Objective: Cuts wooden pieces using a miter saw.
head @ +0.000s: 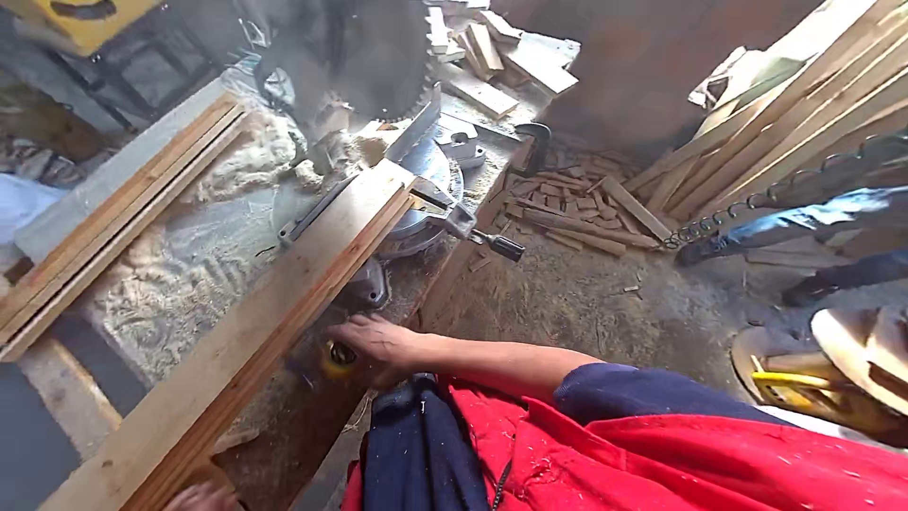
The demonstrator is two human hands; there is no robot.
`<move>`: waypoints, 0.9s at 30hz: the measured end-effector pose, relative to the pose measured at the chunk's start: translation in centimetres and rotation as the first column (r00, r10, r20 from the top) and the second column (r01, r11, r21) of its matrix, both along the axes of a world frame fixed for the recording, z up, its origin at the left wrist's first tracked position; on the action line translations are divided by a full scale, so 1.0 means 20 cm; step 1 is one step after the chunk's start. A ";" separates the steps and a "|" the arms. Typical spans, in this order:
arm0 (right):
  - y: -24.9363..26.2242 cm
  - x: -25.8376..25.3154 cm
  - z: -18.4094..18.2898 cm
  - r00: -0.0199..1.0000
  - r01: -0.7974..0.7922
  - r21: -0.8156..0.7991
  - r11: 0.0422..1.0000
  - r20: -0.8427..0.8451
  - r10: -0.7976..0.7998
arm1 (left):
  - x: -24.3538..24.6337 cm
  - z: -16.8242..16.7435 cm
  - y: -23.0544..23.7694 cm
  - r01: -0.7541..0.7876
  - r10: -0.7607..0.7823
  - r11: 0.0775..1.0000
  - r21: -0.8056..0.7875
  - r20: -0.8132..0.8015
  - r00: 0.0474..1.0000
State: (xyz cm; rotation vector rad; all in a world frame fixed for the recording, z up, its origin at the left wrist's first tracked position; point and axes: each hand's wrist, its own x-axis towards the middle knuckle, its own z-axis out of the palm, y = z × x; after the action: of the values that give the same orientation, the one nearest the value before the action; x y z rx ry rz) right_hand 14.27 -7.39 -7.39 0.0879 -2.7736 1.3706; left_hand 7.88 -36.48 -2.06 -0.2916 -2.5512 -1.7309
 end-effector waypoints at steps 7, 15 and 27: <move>0.23 0.39 -0.04 0.922 -0.366 -0.752 0.548 -0.212 0.325 | 0.56 -0.27 0.57 0.137 -0.487 0.818 0.559 0.546 0.682; 0.52 0.71 -0.11 0.881 -0.279 -0.664 0.694 0.111 0.461 | 0.75 -0.26 0.82 0.342 -0.461 0.887 0.310 0.555 0.692; 1.18 0.69 0.06 0.973 0.054 0.391 0.919 -0.228 0.040 | 0.21 0.35 -0.04 -0.237 0.233 0.972 0.009 0.134 0.963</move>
State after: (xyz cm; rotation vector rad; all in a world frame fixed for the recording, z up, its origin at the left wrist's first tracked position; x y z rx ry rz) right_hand 28.13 16.14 -6.19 0.2357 -2.7948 0.7193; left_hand 12.11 -37.26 4.99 0.1285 -2.5248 -1.7443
